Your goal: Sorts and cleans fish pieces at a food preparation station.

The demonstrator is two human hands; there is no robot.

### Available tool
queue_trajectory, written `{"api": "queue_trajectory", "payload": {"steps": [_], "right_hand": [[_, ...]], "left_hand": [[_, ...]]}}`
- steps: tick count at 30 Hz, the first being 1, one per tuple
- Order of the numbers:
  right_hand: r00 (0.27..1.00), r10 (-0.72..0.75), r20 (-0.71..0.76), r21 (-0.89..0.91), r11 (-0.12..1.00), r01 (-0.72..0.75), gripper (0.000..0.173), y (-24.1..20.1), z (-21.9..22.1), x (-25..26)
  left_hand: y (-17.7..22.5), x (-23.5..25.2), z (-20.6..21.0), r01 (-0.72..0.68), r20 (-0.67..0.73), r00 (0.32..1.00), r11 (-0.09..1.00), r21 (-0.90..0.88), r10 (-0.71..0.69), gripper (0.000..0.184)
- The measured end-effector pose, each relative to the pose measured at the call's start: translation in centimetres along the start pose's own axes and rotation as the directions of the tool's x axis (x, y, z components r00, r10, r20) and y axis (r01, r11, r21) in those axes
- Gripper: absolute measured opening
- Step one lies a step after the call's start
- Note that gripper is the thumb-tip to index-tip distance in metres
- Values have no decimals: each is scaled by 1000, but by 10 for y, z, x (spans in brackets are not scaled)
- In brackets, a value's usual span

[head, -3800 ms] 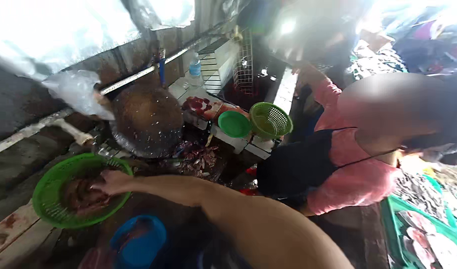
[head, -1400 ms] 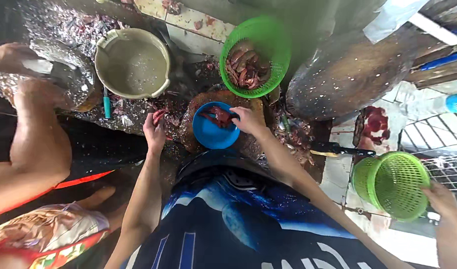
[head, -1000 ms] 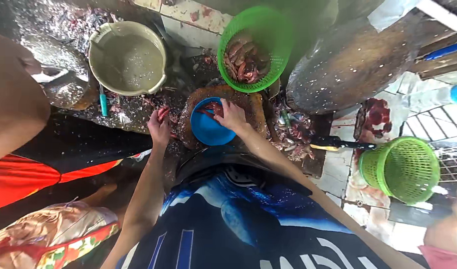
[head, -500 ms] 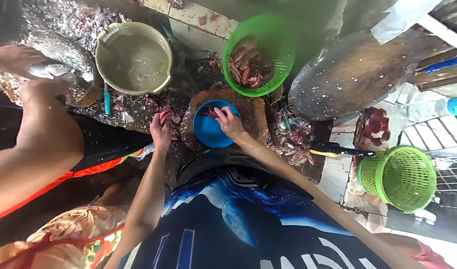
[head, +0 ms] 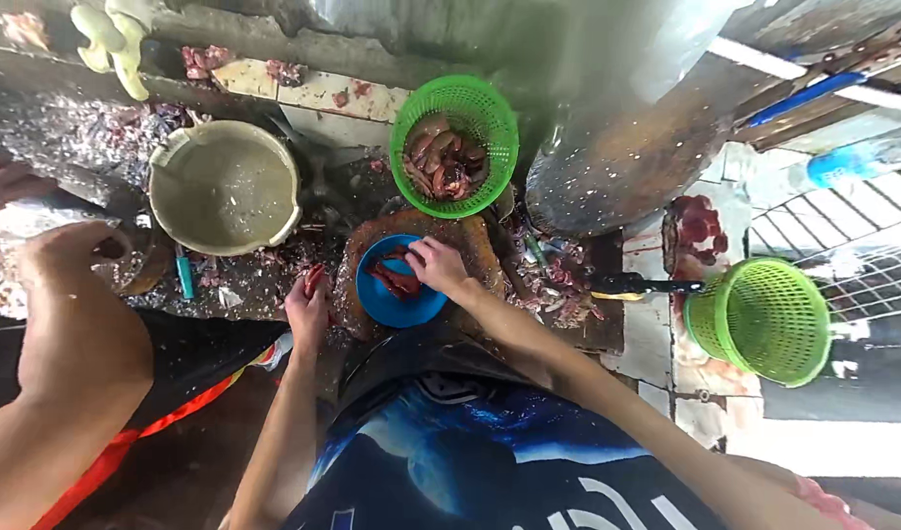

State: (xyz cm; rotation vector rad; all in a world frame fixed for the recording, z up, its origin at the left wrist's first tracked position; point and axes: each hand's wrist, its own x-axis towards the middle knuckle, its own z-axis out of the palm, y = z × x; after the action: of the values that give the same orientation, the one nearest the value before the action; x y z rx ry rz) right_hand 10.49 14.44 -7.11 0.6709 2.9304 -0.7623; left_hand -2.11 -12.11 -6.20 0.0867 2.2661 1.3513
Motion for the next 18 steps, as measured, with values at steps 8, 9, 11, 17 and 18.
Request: {"api": "queue_trajectory", "payload": {"steps": [8, 9, 11, 17, 18], "right_hand": [[890, 296, -346, 149, 954, -259, 31, 58, -74, 90], [878, 322, -354, 147, 946, -287, 31, 64, -81, 98], [870, 356, -341, 139, 934, -328, 32, 75, -97, 114], [968, 208, -139, 132, 973, -190, 26, 61, -120, 129], [990, 143, 10, 139, 980, -143, 23, 50, -116, 119]], "left_hand": [[42, 6, 82, -90, 398, 909, 873, 479, -125, 39], [44, 7, 93, -104, 390, 914, 867, 487, -109, 40], [46, 11, 112, -128, 399, 912, 863, 489, -91, 40], [52, 12, 124, -132, 473, 873, 872, 471, -123, 34], [54, 10, 119, -117, 463, 877, 881, 459, -125, 35]]}}
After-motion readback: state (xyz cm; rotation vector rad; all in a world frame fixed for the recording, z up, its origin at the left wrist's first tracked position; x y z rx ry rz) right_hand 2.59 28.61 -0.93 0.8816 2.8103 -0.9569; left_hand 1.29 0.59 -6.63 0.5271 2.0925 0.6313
